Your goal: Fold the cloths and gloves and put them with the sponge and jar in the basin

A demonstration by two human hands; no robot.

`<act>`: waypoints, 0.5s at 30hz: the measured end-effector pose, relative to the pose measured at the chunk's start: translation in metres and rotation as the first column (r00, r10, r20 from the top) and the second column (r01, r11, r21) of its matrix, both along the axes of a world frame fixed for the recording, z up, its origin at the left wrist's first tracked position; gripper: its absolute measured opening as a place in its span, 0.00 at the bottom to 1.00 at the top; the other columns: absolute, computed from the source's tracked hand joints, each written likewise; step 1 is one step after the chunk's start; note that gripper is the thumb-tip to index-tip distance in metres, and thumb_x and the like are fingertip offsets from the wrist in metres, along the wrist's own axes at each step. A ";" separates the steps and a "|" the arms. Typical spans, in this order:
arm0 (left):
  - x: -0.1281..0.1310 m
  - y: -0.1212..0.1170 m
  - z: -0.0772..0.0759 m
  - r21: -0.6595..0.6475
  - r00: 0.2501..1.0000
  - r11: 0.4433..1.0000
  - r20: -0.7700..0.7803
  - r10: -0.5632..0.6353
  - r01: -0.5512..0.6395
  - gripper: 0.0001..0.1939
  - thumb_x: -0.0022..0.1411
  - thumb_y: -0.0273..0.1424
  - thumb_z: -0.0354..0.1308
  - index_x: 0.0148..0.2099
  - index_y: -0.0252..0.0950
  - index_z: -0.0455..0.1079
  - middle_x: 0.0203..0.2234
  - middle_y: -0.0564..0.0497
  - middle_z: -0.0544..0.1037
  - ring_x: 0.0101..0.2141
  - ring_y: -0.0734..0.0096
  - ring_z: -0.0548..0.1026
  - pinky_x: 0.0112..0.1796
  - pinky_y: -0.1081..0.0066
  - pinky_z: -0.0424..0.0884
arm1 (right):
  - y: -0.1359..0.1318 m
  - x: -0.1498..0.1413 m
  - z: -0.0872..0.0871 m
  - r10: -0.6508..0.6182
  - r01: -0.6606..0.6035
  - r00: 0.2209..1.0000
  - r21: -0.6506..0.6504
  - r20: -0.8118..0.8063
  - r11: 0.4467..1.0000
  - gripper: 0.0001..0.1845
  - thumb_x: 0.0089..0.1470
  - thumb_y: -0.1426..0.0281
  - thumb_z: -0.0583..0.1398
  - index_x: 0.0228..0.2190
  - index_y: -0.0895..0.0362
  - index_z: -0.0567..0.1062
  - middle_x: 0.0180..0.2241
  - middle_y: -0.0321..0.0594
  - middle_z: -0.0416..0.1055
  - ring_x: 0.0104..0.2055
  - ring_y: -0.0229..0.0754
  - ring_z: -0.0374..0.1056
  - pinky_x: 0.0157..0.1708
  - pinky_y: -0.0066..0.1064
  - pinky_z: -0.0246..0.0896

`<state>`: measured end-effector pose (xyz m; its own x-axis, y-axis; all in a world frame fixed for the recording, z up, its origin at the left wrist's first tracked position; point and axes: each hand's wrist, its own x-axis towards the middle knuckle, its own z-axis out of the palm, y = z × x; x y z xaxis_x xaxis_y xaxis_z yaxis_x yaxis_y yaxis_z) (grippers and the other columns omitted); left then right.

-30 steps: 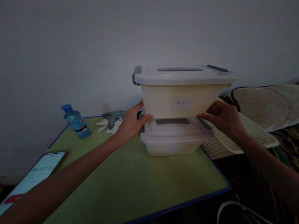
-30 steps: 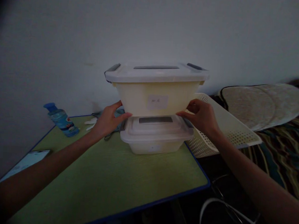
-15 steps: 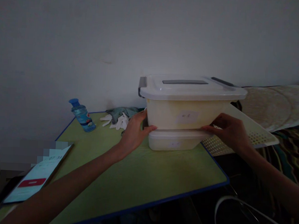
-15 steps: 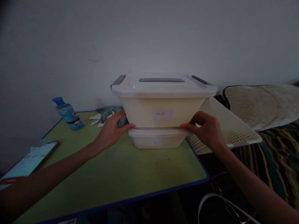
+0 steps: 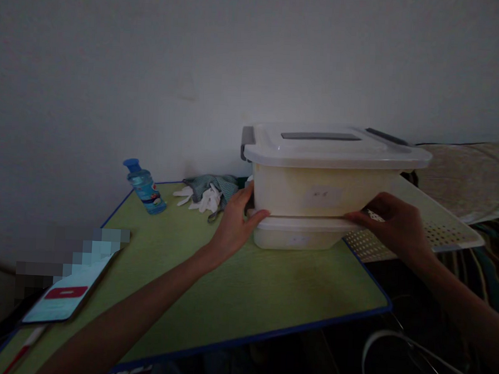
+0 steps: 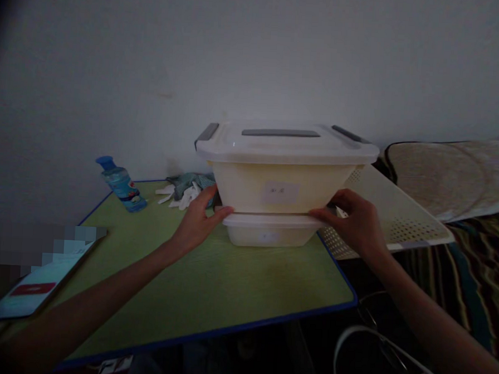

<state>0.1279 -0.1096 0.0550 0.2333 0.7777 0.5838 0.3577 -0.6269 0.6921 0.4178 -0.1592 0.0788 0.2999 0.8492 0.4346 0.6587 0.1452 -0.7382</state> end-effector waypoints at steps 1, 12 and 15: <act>0.001 0.000 -0.003 0.001 1.000 1.000 0.017 -0.003 0.003 0.25 0.55 0.34 0.56 0.55 0.32 0.62 0.51 0.40 0.70 0.51 0.59 0.68 0.52 0.56 0.61 | 0.000 -0.001 0.000 -0.006 0.006 1.000 0.002 -0.009 1.000 0.23 0.29 0.56 0.68 0.27 0.57 0.73 0.34 0.48 0.76 0.38 0.53 0.72 0.43 0.48 0.67; 0.002 0.000 -0.010 -0.010 0.999 0.999 0.019 -0.034 0.034 0.29 0.57 0.42 0.56 0.57 0.33 0.59 0.53 0.39 0.66 0.54 0.59 0.63 0.54 0.57 0.59 | -0.007 -0.009 0.003 -0.083 0.083 0.997 0.016 -0.006 0.996 0.18 0.27 0.57 0.69 0.23 0.52 0.74 0.31 0.46 0.77 0.34 0.53 0.73 0.39 0.48 0.69; 0.002 0.000 -0.013 -0.010 0.999 0.999 0.025 -0.038 0.038 0.29 0.58 0.42 0.54 0.58 0.34 0.57 0.54 0.39 0.65 0.55 0.58 0.62 0.55 0.56 0.57 | -0.005 -0.005 0.002 -0.110 0.110 0.994 0.003 -0.004 0.994 0.19 0.26 0.56 0.69 0.24 0.51 0.74 0.30 0.45 0.77 0.35 0.54 0.73 0.40 0.49 0.69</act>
<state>0.1298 -0.1094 0.0417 0.2484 0.7745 0.5818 0.3163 -0.6326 0.7069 0.4126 -0.1646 0.0804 0.3932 0.8096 0.4358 0.6677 0.0744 -0.7407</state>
